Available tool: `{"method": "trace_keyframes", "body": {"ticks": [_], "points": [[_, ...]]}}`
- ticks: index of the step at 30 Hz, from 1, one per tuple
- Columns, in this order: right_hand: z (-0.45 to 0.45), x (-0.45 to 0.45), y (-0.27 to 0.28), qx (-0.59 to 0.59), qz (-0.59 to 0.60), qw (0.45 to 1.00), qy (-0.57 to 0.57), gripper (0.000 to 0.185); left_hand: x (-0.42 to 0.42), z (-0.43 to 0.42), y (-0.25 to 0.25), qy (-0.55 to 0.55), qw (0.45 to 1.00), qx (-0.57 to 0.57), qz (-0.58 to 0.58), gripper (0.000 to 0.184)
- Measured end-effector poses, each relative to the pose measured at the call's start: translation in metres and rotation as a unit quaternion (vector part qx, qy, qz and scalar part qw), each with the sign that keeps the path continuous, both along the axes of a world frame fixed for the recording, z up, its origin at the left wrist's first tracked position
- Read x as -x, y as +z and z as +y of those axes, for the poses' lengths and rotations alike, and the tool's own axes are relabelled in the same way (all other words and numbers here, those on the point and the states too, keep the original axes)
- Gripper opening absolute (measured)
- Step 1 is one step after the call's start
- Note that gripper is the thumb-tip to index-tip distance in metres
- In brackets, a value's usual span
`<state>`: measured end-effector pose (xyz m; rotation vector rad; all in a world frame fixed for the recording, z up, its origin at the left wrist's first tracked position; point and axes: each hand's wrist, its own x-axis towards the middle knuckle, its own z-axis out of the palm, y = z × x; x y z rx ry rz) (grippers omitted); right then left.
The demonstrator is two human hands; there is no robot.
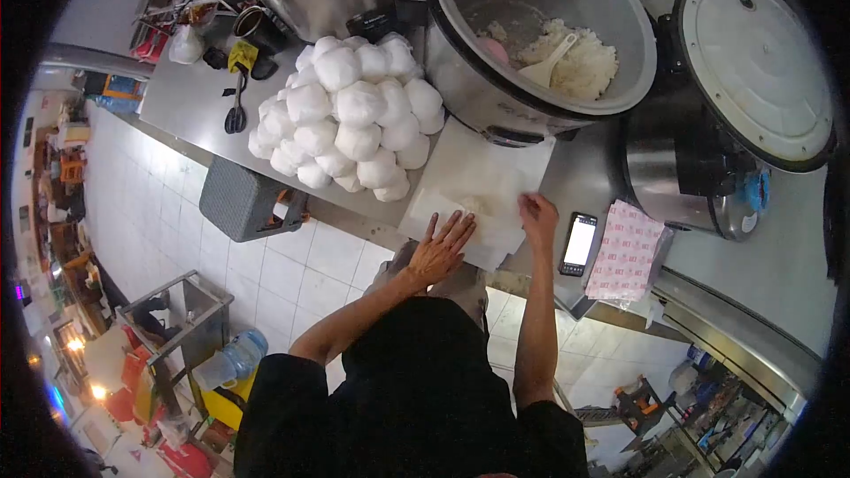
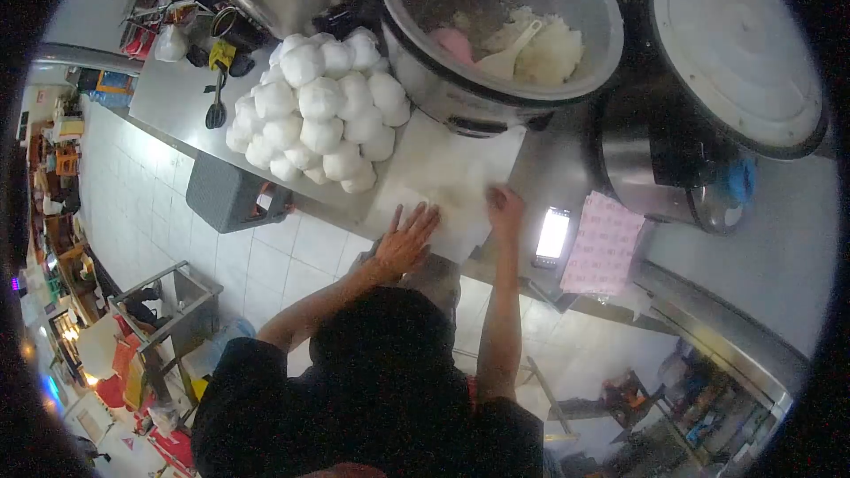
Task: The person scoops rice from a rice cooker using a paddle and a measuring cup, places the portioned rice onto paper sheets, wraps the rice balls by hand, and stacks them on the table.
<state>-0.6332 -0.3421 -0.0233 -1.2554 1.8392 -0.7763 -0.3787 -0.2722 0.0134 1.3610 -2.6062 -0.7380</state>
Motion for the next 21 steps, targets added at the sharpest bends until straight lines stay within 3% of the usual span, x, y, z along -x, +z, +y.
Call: {"method": "trace_keyframes", "body": {"ticks": [2, 4, 7, 16, 19, 21], "points": [[-0.036, -0.022, -0.001, 0.088, -0.008, 0.995, 0.054, 0.02, 0.0, 0.001, 0.004, -0.004, 1.0, -0.007, -0.016, 0.081], [-0.069, -0.044, 0.013, 0.254, 0.244, 0.92, 0.174, 0.023, 0.0, -0.001, 0.008, -0.006, 1.0, -0.003, -0.024, 0.083], [-0.082, -0.055, 0.02, 0.045, 0.233, 0.943, 0.235, 0.031, -0.001, -0.002, 0.012, -0.003, 1.0, 0.004, -0.024, 0.084], [-0.094, -0.04, 0.021, 0.005, 0.037, 0.971, 0.238, 0.017, -0.002, 0.006, 0.005, -0.043, 0.998, 0.019, -0.03, 0.086], [-0.071, -0.045, 0.067, 0.041, 0.019, 0.963, 0.267, 0.015, -0.001, 0.004, 0.004, -0.044, 0.998, 0.021, -0.037, 0.084], [-0.037, -0.052, 0.067, 0.097, 0.093, 0.943, 0.304, 0.011, -0.002, 0.002, 0.006, -0.04, 0.999, 0.024, -0.025, 0.081]]}}
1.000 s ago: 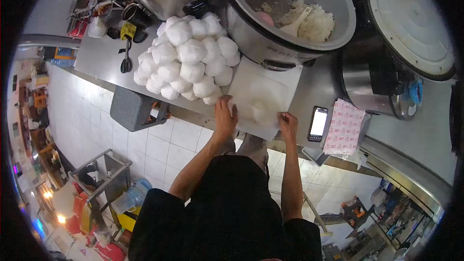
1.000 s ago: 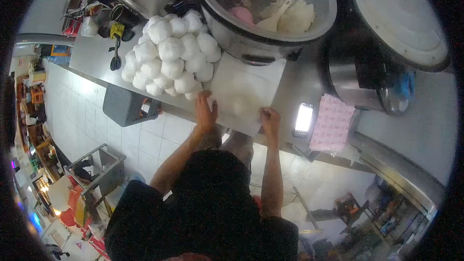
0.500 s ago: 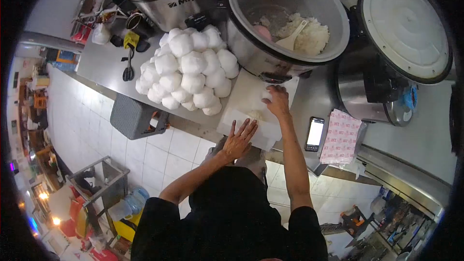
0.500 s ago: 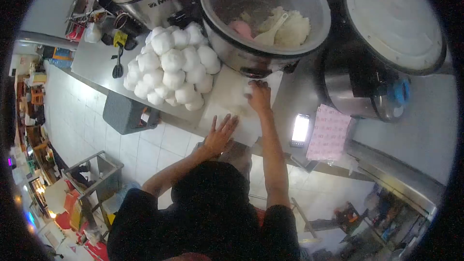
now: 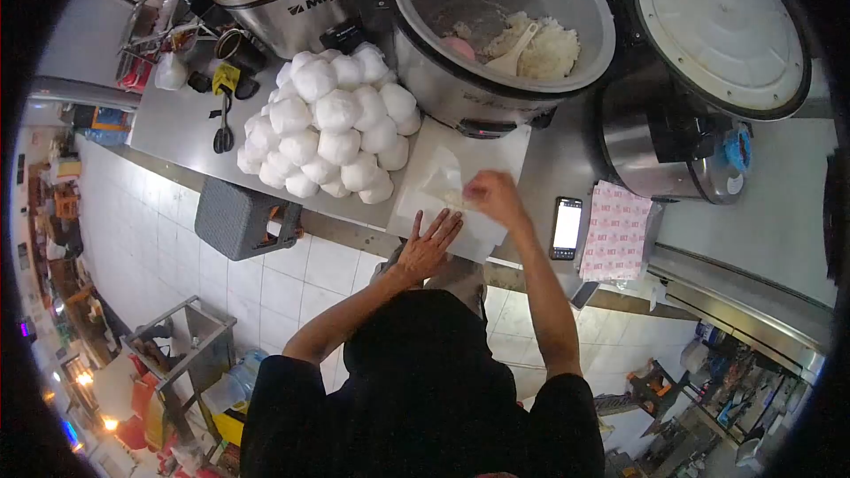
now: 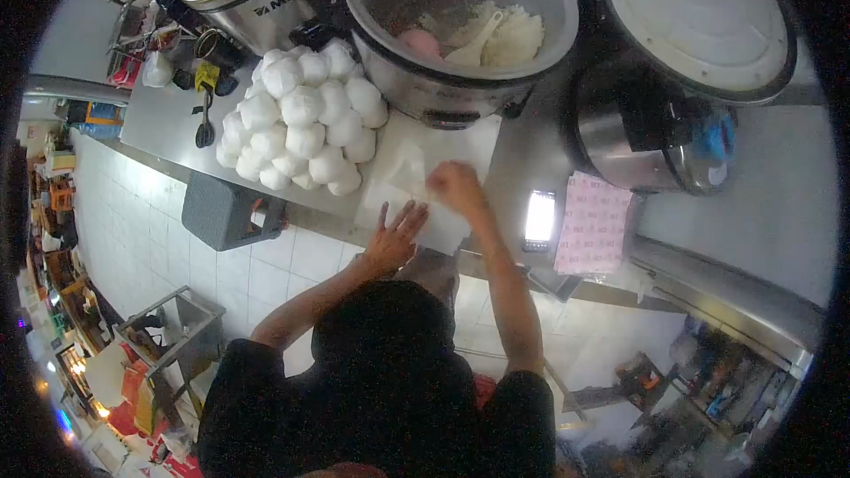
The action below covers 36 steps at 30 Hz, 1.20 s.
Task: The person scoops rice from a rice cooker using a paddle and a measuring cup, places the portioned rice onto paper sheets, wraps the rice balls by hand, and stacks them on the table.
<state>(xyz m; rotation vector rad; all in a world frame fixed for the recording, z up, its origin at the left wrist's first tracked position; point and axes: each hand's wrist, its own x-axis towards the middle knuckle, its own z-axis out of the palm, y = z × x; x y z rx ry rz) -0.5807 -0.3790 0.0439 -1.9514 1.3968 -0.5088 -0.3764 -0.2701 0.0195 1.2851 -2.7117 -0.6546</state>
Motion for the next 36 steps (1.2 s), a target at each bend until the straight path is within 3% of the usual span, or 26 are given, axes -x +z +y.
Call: {"method": "trace_keyframes", "body": {"ticks": [2, 6, 9, 11, 13, 15, 18, 25, 27, 28, 30, 33, 36], "points": [[0.041, -0.01, -0.005, 0.133, 0.09, 0.984, 0.078, 0.009, -0.002, 0.001, -0.001, -0.001, 1.0, -0.022, -0.004, 0.076], [0.103, -0.034, -0.014, 0.138, 0.003, 0.99, -0.034, 0.014, -0.009, 0.004, -0.014, -0.023, 0.999, -0.009, -0.031, 0.067], [0.11, -0.038, -0.028, 0.155, 0.008, 0.985, -0.074, 0.018, -0.022, -0.006, -0.017, -0.048, 0.998, -0.001, 0.042, 0.063], [0.115, -0.04, -0.03, 0.145, 0.039, 0.986, -0.07, 0.017, -0.04, -0.025, -0.033, 0.043, 0.98, -0.01, 0.194, 0.062], [0.112, -0.039, -0.029, 0.125, 0.076, 0.988, -0.053, 0.016, -0.036, -0.057, -0.021, 0.119, 0.947, 0.01, 0.299, 0.06], [0.111, -0.039, -0.031, 0.151, 0.071, 0.984, -0.057, 0.017, -0.015, -0.095, 0.027, 0.177, 0.915, 0.059, 0.358, 0.056], [0.11, -0.039, -0.035, 0.186, 0.069, 0.978, -0.062, 0.017, -0.024, -0.125, 0.014, 0.063, 0.968, -0.104, 0.218, 0.049], [0.121, -0.032, -0.033, 0.211, 0.071, 0.972, -0.07, 0.021, -0.03, -0.088, 0.046, 0.267, 0.918, 0.103, 0.273, 0.039], [0.126, -0.035, -0.053, 0.162, 0.001, 0.978, -0.13, 0.019, -0.003, -0.059, 0.073, 0.252, 0.891, -0.089, 0.366, 0.036], [0.132, -0.037, -0.06, 0.133, -0.035, 0.978, -0.155, 0.019, 0.006, -0.047, 0.07, 0.199, 0.9, -0.12, 0.368, 0.034], [0.132, -0.039, -0.039, 0.146, 0.031, 0.98, -0.132, 0.017, 0.015, -0.038, 0.038, 0.142, 0.924, -0.136, 0.327, 0.034], [0.126, -0.047, -0.027, 0.181, 0.026, 0.968, -0.169, 0.013, 0.012, -0.035, -0.047, 0.23, 0.93, 0.022, 0.285, 0.04], [0.128, -0.043, -0.045, 0.156, -0.024, 0.962, -0.222, 0.018, 0.006, -0.037, -0.051, 0.305, 0.893, -0.061, 0.325, 0.046]]}}
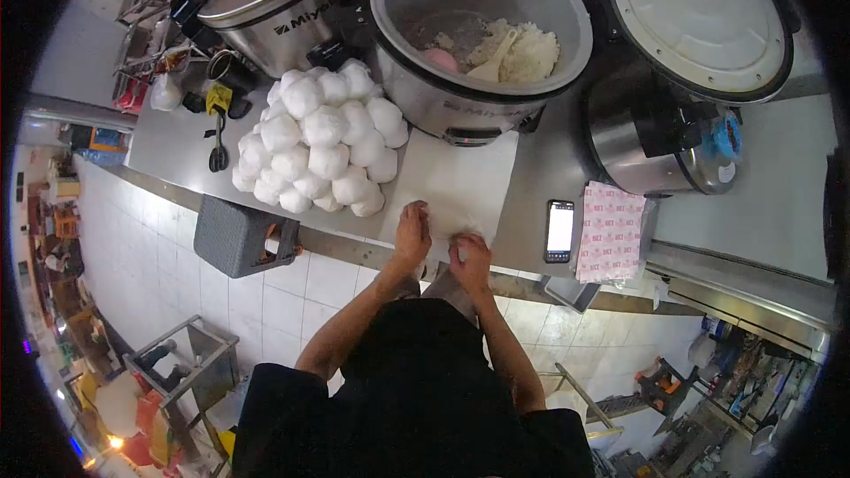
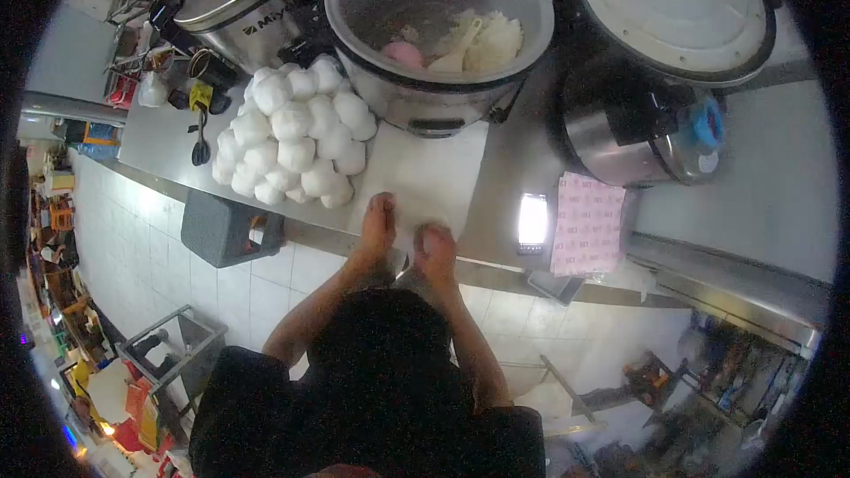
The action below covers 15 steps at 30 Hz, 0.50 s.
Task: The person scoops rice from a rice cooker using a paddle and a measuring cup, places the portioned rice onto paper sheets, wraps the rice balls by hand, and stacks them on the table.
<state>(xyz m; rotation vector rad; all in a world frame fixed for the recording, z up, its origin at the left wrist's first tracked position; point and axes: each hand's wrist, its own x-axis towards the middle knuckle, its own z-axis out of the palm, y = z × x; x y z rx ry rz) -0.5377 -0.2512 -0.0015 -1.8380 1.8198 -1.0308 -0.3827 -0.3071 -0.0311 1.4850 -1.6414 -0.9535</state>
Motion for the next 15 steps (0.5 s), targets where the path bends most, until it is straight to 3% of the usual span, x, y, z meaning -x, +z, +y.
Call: {"method": "trace_keyframes", "body": {"ticks": [4, 7, 9, 11, 15], "points": [[-0.008, 0.005, -0.014, -0.155, -0.101, 0.976, -0.113, 0.036, -0.007, -0.017, 0.034, -0.032, 0.995, 0.009, -0.093, 0.052], [-0.032, 0.012, 0.005, -0.269, 0.043, 0.958, -0.085, 0.047, -0.013, -0.033, 0.055, -0.107, 0.973, 0.053, -0.197, 0.055], [-0.039, 0.013, 0.024, -0.137, 0.201, 0.968, -0.063, 0.041, -0.02, -0.044, 0.048, -0.164, 0.956, 0.049, -0.237, 0.054], [-0.046, 0.014, 0.024, -0.07, 0.259, 0.963, -0.031, 0.035, -0.027, -0.054, 0.032, -0.212, 0.941, 0.088, -0.249, 0.045], [-0.042, 0.033, -0.006, -0.125, 0.202, 0.97, 0.051, 0.027, -0.034, -0.074, 0.039, -0.291, 0.915, 0.061, -0.271, 0.023]]}}
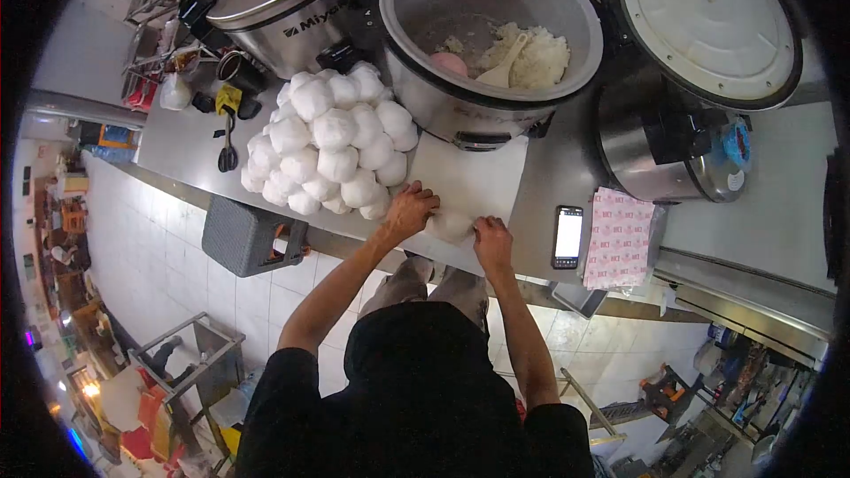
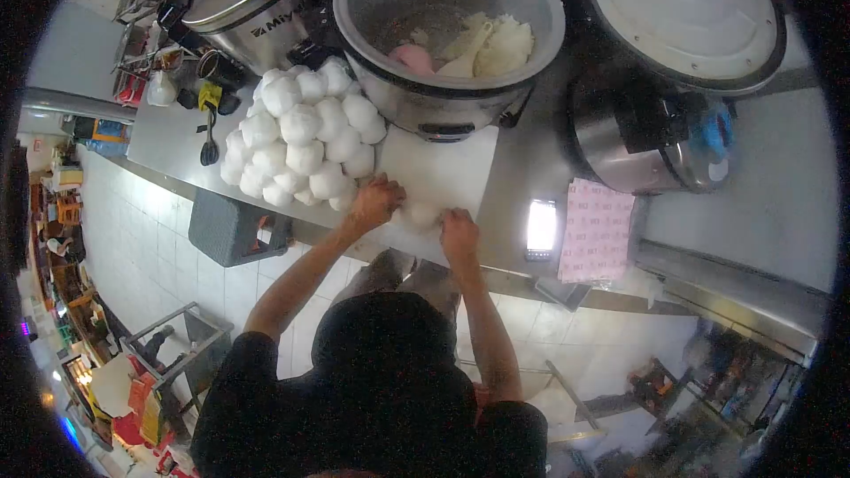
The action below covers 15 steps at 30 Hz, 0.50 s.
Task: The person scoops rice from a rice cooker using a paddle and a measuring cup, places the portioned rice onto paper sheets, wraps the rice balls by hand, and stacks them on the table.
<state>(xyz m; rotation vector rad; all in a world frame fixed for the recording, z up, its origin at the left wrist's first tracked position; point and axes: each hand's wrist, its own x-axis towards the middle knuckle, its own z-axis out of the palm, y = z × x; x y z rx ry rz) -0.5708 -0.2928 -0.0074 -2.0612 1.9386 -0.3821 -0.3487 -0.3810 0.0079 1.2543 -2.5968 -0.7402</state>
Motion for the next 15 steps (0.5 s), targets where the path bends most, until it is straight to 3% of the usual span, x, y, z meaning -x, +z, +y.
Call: {"method": "trace_keyframes", "body": {"ticks": [3, 6, 10, 15], "points": [[0.021, 0.003, -0.021, -0.003, -0.015, 0.999, 0.03, 0.027, -0.007, -0.001, -0.01, -0.056, 0.997, 0.057, 0.004, 0.011], [0.027, 0.002, -0.025, 0.029, -0.03, 0.998, 0.048, 0.031, -0.016, 0.01, -0.022, -0.068, 0.989, 0.126, 0.033, 0.013], [0.029, -0.002, 0.028, 0.034, -0.083, 0.991, 0.101, 0.038, -0.028, 0.018, -0.029, -0.105, 0.988, 0.107, 0.023, 0.031], [0.033, 0.003, 0.004, 0.001, -0.046, 0.993, 0.106, 0.046, -0.037, 0.027, 0.004, -0.123, 0.988, 0.08, -0.037, 0.052]]}}
